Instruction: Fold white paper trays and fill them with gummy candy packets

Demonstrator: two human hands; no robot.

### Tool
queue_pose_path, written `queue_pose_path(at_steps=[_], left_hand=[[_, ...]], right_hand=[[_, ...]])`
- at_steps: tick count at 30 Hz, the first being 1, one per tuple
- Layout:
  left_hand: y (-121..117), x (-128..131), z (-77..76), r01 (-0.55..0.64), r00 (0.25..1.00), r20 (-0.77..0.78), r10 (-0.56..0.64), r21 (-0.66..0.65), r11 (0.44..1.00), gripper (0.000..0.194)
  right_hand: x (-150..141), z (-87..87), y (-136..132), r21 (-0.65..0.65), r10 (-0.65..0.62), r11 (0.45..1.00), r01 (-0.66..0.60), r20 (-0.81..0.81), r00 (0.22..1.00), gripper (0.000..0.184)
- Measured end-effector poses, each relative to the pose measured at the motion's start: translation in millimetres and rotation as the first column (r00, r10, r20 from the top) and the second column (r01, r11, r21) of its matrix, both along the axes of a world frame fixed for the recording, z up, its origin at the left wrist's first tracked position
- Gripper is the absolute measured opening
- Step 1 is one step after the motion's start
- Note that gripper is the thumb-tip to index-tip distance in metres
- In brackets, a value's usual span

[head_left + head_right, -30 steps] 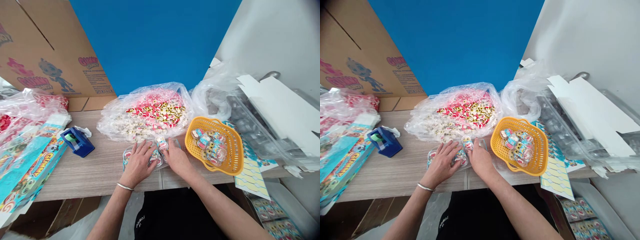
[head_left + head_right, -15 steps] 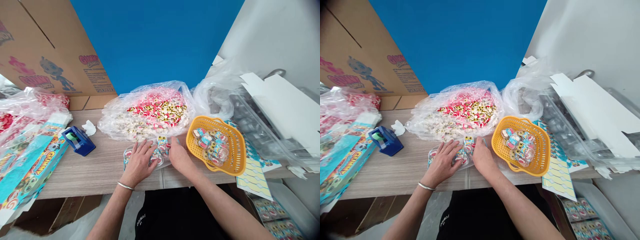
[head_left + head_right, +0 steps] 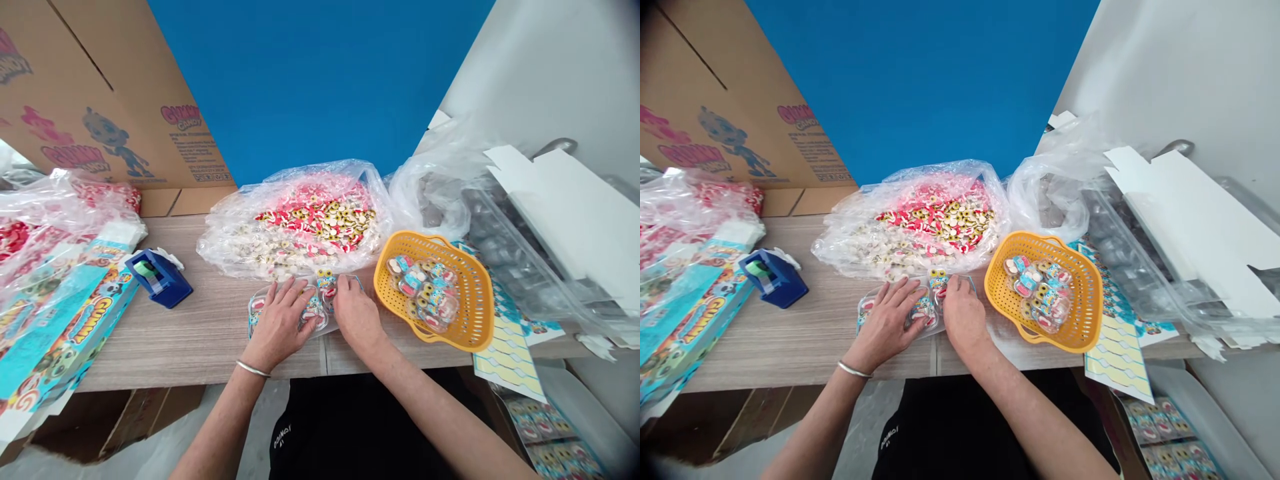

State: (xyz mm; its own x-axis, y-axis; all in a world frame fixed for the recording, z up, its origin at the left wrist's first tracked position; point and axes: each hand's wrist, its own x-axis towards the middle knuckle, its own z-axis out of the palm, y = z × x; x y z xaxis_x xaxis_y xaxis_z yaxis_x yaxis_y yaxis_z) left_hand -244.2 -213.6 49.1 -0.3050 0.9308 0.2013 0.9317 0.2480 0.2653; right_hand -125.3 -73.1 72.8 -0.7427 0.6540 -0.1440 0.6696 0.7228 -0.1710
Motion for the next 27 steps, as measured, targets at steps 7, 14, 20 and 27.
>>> queue_pose_path(at_steps=[7, 14, 20, 27], left_hand=[[1, 0, 1.2, 0.004, 1.0, 0.01, -0.004, -0.009, 1.0, 0.048], [0, 0, -0.3, 0.01, 1.0, 0.004, -0.01, -0.013, 1.0, 0.048], [0, 0, -0.2, 0.012, 1.0, 0.008, -0.012, -0.011, 1.0, 0.049], [0, 0, 0.0, 0.014, 1.0, 0.005, -0.014, -0.01, 1.0, 0.049]], right_hand=[[-2, 7.7, 10, -0.115, -0.007, 0.993, 0.003, -0.037, 0.999, 0.033], [-6, -2.8, 10, -0.26, -0.004, 0.965, -0.015, -0.072, 0.997, 0.055], [0, -3.2, 21, -0.447, -0.031, 0.894, -0.04, -0.151, 0.988, 0.067], [-6, 10.7, 22, -0.219, 0.0, 0.976, -0.023, -0.104, 0.995, 0.036]])
